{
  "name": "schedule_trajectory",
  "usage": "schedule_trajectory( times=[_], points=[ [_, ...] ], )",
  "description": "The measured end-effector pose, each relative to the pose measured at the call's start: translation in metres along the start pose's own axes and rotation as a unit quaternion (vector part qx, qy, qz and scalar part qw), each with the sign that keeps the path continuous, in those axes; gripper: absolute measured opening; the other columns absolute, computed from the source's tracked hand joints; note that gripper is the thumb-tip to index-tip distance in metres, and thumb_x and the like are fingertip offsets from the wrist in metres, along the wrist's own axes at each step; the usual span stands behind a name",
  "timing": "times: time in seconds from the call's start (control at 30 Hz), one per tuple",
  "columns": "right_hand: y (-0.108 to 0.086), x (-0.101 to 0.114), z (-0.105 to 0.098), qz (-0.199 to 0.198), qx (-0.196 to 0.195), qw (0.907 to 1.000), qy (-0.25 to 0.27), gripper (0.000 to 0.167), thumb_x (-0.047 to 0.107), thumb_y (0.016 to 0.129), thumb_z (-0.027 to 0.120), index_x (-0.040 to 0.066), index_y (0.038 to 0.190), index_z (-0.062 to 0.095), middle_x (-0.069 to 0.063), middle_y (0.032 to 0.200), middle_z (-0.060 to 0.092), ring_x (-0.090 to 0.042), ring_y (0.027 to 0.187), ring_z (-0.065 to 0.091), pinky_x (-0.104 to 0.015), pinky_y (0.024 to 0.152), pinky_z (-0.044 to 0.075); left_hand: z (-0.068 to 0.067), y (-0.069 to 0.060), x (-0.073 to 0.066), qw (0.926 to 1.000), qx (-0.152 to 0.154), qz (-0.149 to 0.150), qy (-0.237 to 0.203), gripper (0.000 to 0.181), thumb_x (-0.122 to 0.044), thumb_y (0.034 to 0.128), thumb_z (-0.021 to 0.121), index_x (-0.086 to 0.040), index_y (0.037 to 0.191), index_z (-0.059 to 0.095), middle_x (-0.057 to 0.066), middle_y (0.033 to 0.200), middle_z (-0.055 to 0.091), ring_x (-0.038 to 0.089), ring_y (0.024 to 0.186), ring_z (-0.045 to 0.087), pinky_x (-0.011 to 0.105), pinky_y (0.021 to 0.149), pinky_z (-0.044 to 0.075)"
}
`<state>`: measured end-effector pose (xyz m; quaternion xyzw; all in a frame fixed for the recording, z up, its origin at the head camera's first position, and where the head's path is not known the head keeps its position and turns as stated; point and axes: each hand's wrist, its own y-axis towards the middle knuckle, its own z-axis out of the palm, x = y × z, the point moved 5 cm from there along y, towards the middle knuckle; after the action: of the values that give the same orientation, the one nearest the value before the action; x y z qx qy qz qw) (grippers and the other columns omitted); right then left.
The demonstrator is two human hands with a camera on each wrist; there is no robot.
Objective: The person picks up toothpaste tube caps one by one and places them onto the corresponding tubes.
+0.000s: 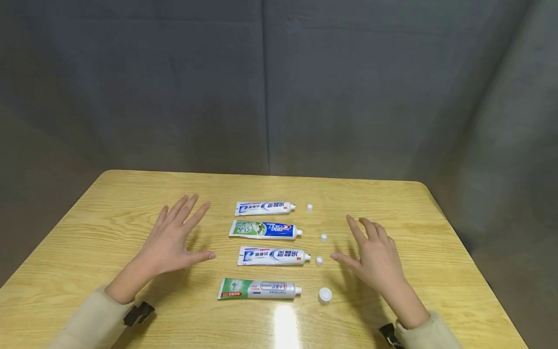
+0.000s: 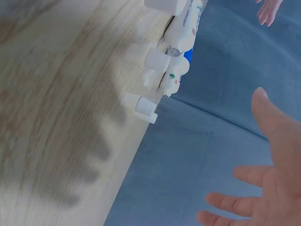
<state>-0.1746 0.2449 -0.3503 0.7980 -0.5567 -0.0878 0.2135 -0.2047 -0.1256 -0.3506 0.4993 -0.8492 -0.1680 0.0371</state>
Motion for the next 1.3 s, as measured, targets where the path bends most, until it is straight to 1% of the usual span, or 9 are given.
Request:
schedule_trajectory(
  times=[0.2, 0.37, 0.6, 0.7, 0.8, 0.9, 1.1, 1.2, 1.3],
  points=[
    [-0.004, 0.003, -0.005, 0.005, 0.007, 0.9996, 0.027, 0.081, 0.045, 0.069, 0.074, 0.002, 0.132, 0.045, -0.024, 0.101, 0.056, -0.039, 0.087, 0.051, -0.049, 0.066, 0.044, -0.003, 0.000, -0.007, 0.9993, -0.014, 0.030, -0.018, 0.095, -0.063, 0.0687, 0.065, -0.013, 0.142, 0.031, 0.016, 0.143, 0.030, 0.037, 0.128, 0.027, 0.058, 0.100, 0.021],
    [-0.008, 0.004, -0.009, 0.014, 0.026, 0.9978, 0.059, 0.077, 0.044, 0.071, 0.073, 0.001, 0.130, 0.047, -0.019, 0.096, 0.058, -0.032, 0.079, 0.054, -0.043, 0.059, 0.045, -0.005, -0.001, -0.014, 0.9971, -0.027, 0.051, -0.049, 0.087, -0.057, 0.0693, 0.068, -0.011, 0.137, 0.040, 0.014, 0.134, 0.041, 0.035, 0.122, 0.037, 0.054, 0.099, 0.027],
    [-0.009, 0.006, -0.007, 0.035, 0.079, 0.9892, 0.118, 0.044, 0.031, 0.076, 0.073, 0.002, 0.108, 0.060, -0.002, 0.078, 0.058, -0.010, 0.063, 0.049, -0.026, 0.051, 0.039, -0.006, -0.005, -0.026, 0.9889, -0.070, 0.104, -0.081, 0.067, -0.050, 0.0708, 0.071, -0.011, 0.124, 0.057, 0.007, 0.118, 0.053, 0.027, 0.112, 0.046, 0.048, 0.092, 0.036],
    [-0.012, 0.007, -0.005, 0.034, 0.101, 0.9826, 0.152, 0.035, 0.026, 0.079, 0.071, 0.003, 0.102, 0.061, 0.004, 0.072, 0.055, -0.004, 0.057, 0.046, -0.023, 0.049, 0.038, -0.006, -0.007, -0.030, 0.9847, -0.084, 0.127, -0.085, 0.061, -0.047, 0.0707, 0.072, -0.011, 0.119, 0.061, 0.005, 0.111, 0.055, 0.024, 0.106, 0.048, 0.044, 0.089, 0.039],
    [-0.014, 0.008, -0.004, 0.025, 0.108, 0.9771, 0.182, 0.028, 0.023, 0.079, 0.071, 0.004, 0.098, 0.061, 0.009, 0.067, 0.053, 0.000, 0.054, 0.045, -0.021, 0.047, 0.038, -0.006, -0.008, -0.035, 0.9817, -0.091, 0.143, -0.087, 0.057, -0.046, 0.0708, 0.072, -0.012, 0.115, 0.063, 0.003, 0.104, 0.055, 0.021, 0.100, 0.050, 0.041, 0.084, 0.041],
    [-0.016, 0.008, -0.005, 0.013, 0.112, 0.9717, 0.208, 0.023, 0.020, 0.080, 0.070, 0.006, 0.095, 0.060, 0.012, 0.065, 0.053, 0.001, 0.053, 0.044, -0.021, 0.047, 0.038, -0.003, -0.008, -0.037, 0.9794, -0.085, 0.146, -0.111, 0.054, -0.044, 0.0709, 0.073, -0.011, 0.114, 0.064, 0.000, 0.098, 0.054, 0.016, 0.090, 0.050, 0.034, 0.076, 0.042],
    [-0.020, 0.011, 0.001, -0.003, 0.138, 0.9523, 0.272, 0.020, 0.017, 0.081, 0.069, 0.008, 0.096, 0.058, 0.012, 0.062, 0.053, 0.000, 0.051, 0.043, -0.022, 0.046, 0.039, 0.004, -0.008, -0.042, 0.9699, -0.060, 0.138, -0.191, 0.055, -0.035, 0.0688, 0.078, -0.008, 0.114, 0.064, -0.007, 0.087, 0.049, 0.006, 0.075, 0.040, 0.022, 0.062, 0.038],
    [-0.022, 0.014, 0.005, -0.015, 0.151, 0.9448, 0.290, 0.021, 0.017, 0.081, 0.069, 0.007, 0.096, 0.058, 0.013, 0.063, 0.053, 0.000, 0.051, 0.042, -0.022, 0.046, 0.039, 0.007, -0.008, -0.044, 0.9685, -0.049, 0.133, -0.204, 0.055, -0.035, 0.0679, 0.079, -0.007, 0.113, 0.064, -0.008, 0.084, 0.049, 0.006, 0.074, 0.042, 0.021, 0.061, 0.039],
    [-0.024, 0.015, 0.010, -0.019, 0.171, 0.9366, 0.305, 0.026, 0.019, 0.081, 0.069, 0.003, 0.099, 0.057, 0.012, 0.064, 0.054, 0.000, 0.052, 0.043, -0.022, 0.047, 0.040, 0.011, -0.007, -0.045, 0.9697, -0.033, 0.128, -0.206, 0.056, -0.036, 0.0683, 0.078, -0.007, 0.114, 0.064, -0.008, 0.084, 0.049, 0.009, 0.074, 0.045, 0.022, 0.062, 0.039]
  ],
)
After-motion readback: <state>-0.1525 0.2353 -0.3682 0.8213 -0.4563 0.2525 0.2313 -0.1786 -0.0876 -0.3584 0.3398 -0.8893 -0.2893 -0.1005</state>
